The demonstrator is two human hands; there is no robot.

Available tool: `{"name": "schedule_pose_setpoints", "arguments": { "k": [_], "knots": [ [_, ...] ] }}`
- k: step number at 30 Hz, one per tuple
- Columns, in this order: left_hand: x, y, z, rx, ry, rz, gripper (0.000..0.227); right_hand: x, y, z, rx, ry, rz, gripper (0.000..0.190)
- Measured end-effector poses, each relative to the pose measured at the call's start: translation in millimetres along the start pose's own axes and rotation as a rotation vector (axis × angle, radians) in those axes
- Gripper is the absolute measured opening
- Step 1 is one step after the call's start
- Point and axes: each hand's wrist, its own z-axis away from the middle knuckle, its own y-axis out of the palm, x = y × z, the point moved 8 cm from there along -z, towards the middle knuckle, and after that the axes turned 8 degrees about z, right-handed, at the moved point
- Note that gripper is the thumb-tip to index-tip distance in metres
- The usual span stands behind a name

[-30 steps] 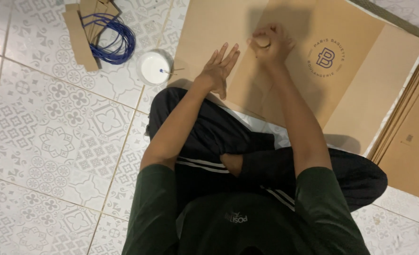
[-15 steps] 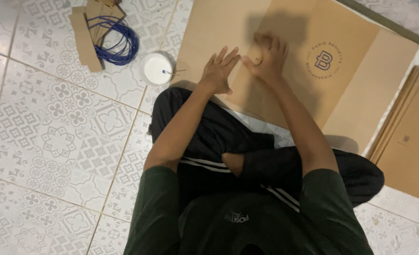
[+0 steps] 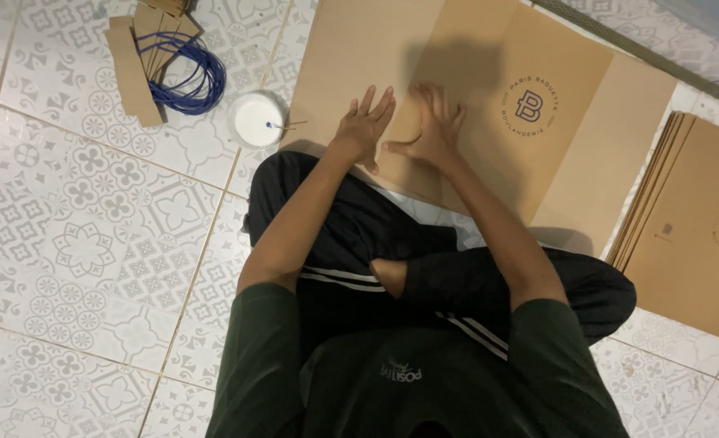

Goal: Applying glue to cardboard sheets and pressing them together to assemble packaging.

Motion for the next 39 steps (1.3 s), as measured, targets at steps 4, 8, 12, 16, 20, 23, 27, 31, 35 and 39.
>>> {"name": "schedule_pose_setpoints", "arguments": {
  "k": [4, 8, 12, 16, 20, 23, 27, 31, 35, 39],
  "knots": [
    [0, 8, -7, -0.03, 0.04, -0.051, 0.151, -7, -28, -14, -0.417, -0.012, 0.107, 0.059],
    [-4, 13, -6, -0.017, 0.035, -0.096, 0.15, -21, -36, -33, -0.681, 0.018, 0.045, 0.02],
    [-4, 43, -23, -0.083, 0.104, -0.148, 0.139, -31, -45, -41, -0.696, 0.281, -0.172, 0.011],
    [-11, 57, -29, -0.148, 0.11, -0.192, 0.123, -17, -74, -46, -0.964, 0.225, 0.011, 0.017],
    [-20, 69, -37, -0.234, 0.001, -0.178, 0.064, -75, -55, -78, -0.82, 0.592, -0.065, 0.029],
    [-34, 80, -45, -0.234, -0.071, -0.246, 0.065, -99, -58, -99, -0.776, 0.727, -0.018, 0.045],
    [-44, 105, -54, -0.27, -0.116, -0.311, 0.07, -107, -69, -113, -0.727, 0.78, -0.105, 0.049],
    [-58, 98, -31, -0.145, -0.077, -0.357, 0.071, -119, -75, -130, -0.758, 0.812, -0.063, 0.05],
    [-63, 85, -19, -0.241, -0.159, -0.29, 0.075, -123, -83, -140, -0.789, 0.953, -0.135, 0.052],
    [-67, 79, -5, -0.173, -0.154, -0.31, 0.078, -140, -77, -155, -0.886, 1.021, -0.15, 0.054]
  ]
}}
